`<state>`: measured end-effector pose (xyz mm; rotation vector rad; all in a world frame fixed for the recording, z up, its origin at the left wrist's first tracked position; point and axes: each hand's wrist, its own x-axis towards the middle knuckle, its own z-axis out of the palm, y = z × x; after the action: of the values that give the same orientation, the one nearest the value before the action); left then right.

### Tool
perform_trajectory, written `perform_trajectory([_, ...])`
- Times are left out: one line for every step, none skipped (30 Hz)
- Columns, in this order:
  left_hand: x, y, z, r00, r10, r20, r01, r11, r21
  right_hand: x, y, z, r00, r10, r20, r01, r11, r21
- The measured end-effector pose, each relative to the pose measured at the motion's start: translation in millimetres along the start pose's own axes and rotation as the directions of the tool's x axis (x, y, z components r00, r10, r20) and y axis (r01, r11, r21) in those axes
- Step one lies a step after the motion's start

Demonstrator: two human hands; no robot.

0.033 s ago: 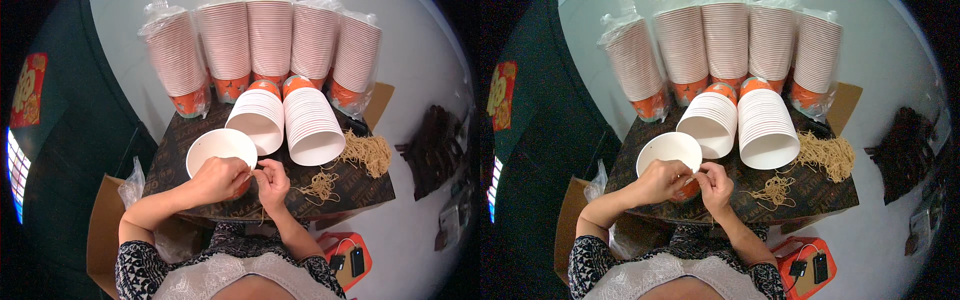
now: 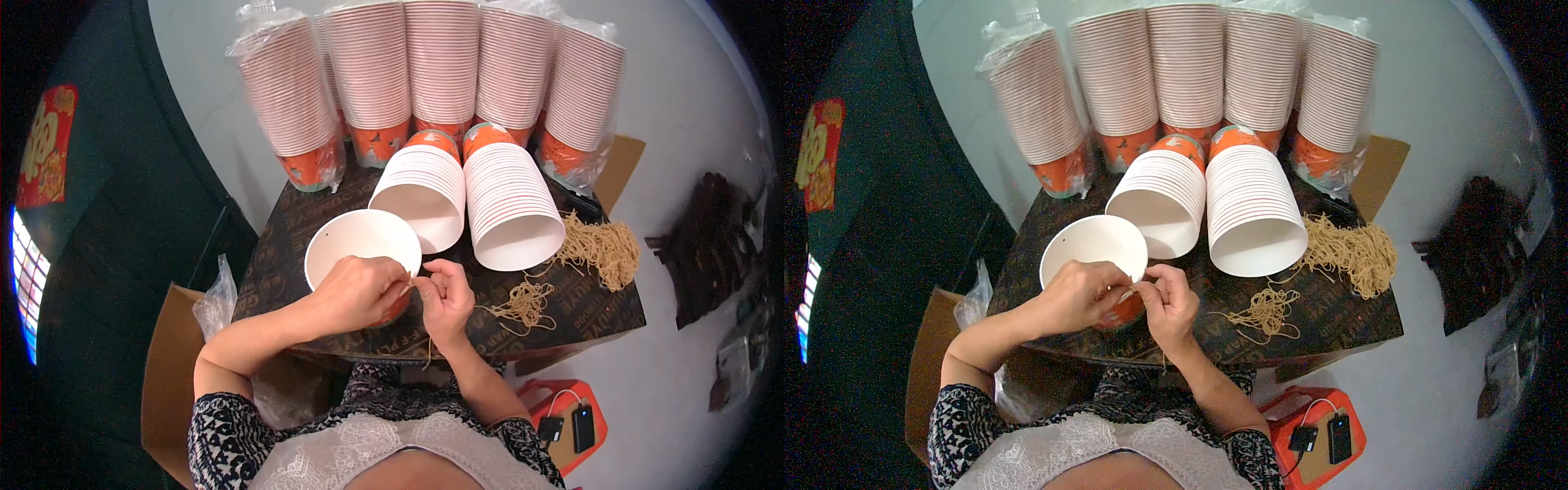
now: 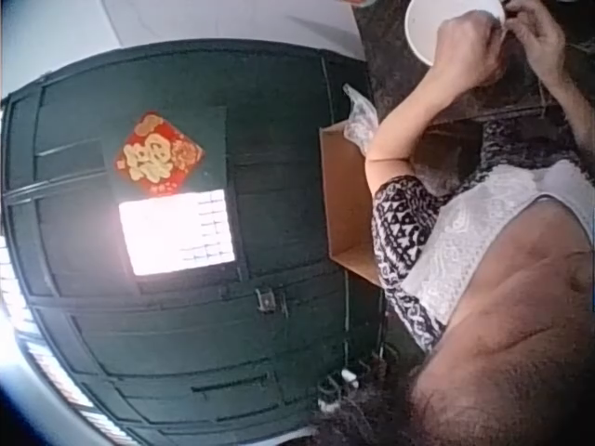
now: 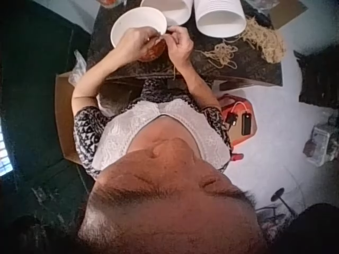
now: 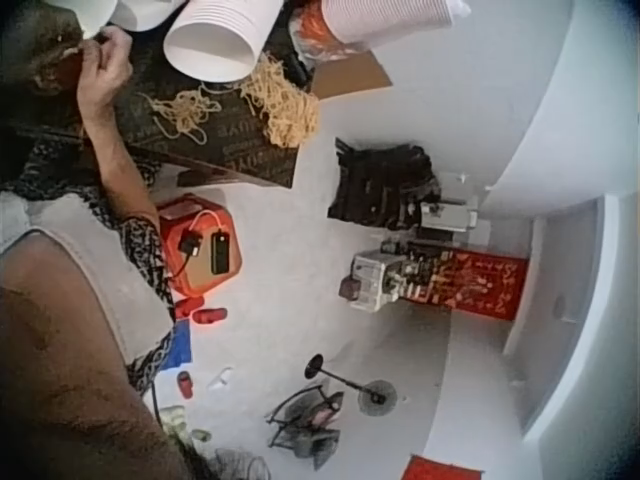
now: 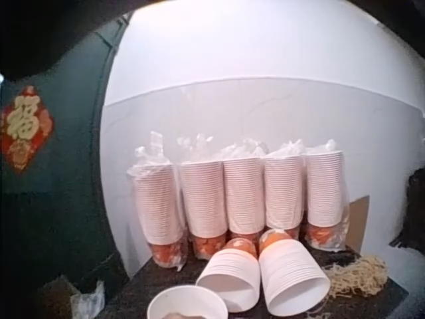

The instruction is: The recorder unpacks stacks of paper cups from plastic bags and organizes them into a cardboard box.

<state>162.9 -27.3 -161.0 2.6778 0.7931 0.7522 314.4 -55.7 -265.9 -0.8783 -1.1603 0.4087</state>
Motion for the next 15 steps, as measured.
perform_trajectory([-0.6,-0.4,0.2,1.000,-0.004,-0.001,0.004,1.000,-0.001,0.2,0.1,1.6,1.000,0.003,0.004,-0.003,1.000,0.000])
perform_trajectory([-1.2,-1.0,0.3,1.000,0.008,0.003,-0.008,1.000,0.011,0.8,-0.1,3.9,0.999,-0.029,-0.028,0.030,0.999,0.022])
perform_trajectory([-1.7,-1.4,0.4,1.000,0.021,0.007,-0.021,1.000,0.022,0.9,-0.3,5.3,0.996,-0.061,-0.060,0.063,0.997,0.042])
perform_trajectory([-2.1,-1.7,-0.1,1.000,0.017,0.007,-0.017,1.000,0.020,0.4,0.0,5.5,0.997,-0.058,-0.056,0.060,0.997,0.041])
perform_trajectory([-2.2,-1.3,-1.1,1.000,0.021,0.018,-0.021,1.000,0.019,0.1,0.4,4.8,0.996,-0.072,-0.049,0.072,0.997,0.008])
perform_trajectory([-2.4,-1.1,-1.5,0.999,0.026,0.030,-0.026,1.000,0.017,-0.2,0.6,3.7,0.995,-0.086,-0.041,0.085,0.996,-0.026])
perform_trajectory([-2.6,-1.3,-1.4,0.999,0.024,0.028,-0.024,1.000,0.016,0.1,0.8,2.5,0.996,-0.085,-0.039,0.084,0.996,-0.027])
perform_trajectory([-2.6,-1.3,-1.0,0.999,0.024,0.024,-0.025,1.000,0.007,0.6,0.9,0.7,0.991,-0.135,-0.015,0.133,0.987,-0.090])
perform_trajectory([-2.6,-1.1,-0.6,0.999,0.026,0.020,-0.026,1.000,-0.002,1.2,0.7,-1.0,0.983,-0.184,0.011,0.183,0.971,-0.152])
perform_trajectory([-3.0,-1.0,-0.7,1.000,0.024,0.018,-0.024,1.000,-0.003,3.2,-2.4,-1.3,0.983,-0.183,0.014,0.183,0.971,-0.152])
perform_trajectory([-3.4,-0.7,-0.8,1.000,0.008,0.020,-0.008,1.000,-0.006,6.7,-8.8,-1.5,0.965,-0.260,0.047,0.263,0.939,-0.221])
perform_trajectory([-3.8,-0.6,-0.8,1.000,-0.008,0.022,0.008,1.000,-0.009,9.6,-13.7,-2.1,0.940,-0.332,0.084,0.342,0.895,-0.285])
perform_trajectory([-3.4,-0.4,-0.5,1.000,-0.006,0.021,0.007,1.000,-0.011,11.4,-16.1,-4.1,0.939,-0.333,0.084,0.343,0.894,-0.287])
perform_trajectory([-3.2,-0.2,-0.2,1.000,-0.010,0.015,0.011,1.000,-0.029,13.1,-17.9,-6.4,0.921,-0.361,0.150,0.391,0.862,-0.323])
perform_trajectory([-2.9,0.0,0.0,1.000,-0.015,0.010,0.015,0.999,-0.047,14.9,-20.2,-8.7,0.898,-0.384,0.215,0.438,0.826,-0.355])
